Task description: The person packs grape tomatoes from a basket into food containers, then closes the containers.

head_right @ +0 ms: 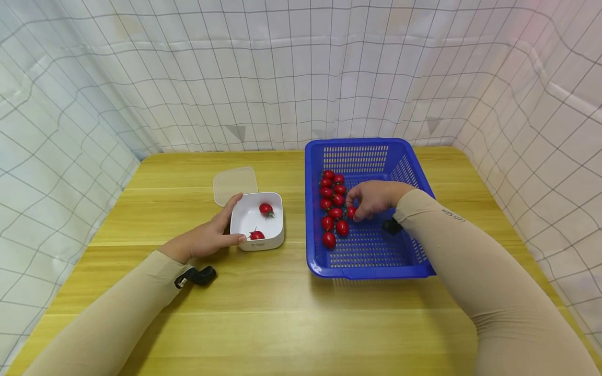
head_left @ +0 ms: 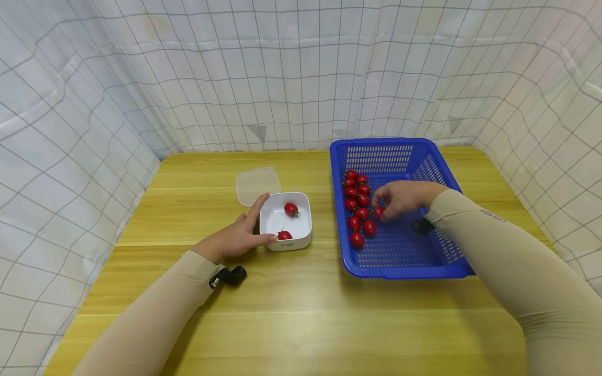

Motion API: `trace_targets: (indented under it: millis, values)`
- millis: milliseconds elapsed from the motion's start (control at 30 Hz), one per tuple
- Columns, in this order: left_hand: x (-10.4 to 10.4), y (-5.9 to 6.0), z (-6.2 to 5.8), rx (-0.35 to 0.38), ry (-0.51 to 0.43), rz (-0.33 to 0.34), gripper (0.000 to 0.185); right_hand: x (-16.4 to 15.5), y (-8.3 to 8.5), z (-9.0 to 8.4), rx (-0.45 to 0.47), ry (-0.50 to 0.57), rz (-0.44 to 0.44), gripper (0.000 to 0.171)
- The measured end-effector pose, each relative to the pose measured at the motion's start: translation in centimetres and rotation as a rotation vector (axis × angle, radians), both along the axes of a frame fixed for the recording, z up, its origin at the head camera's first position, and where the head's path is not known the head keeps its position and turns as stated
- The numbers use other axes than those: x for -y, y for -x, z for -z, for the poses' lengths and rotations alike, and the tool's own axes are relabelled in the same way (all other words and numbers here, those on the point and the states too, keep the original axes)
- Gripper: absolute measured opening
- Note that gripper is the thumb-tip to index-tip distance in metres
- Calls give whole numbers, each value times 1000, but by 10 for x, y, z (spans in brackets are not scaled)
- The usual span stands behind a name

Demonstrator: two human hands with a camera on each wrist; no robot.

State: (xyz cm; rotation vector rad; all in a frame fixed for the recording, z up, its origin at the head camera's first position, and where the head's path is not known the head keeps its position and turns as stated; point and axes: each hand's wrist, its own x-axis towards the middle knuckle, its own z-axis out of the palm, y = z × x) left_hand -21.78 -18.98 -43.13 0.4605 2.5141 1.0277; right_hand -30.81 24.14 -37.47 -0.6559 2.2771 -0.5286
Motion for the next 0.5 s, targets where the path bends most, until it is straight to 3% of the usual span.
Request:
trace_targets:
  millis: [500]
  values:
    - [0,-1,0,0,-6,-10,108,1,-3,2,-2,37,-2,25]
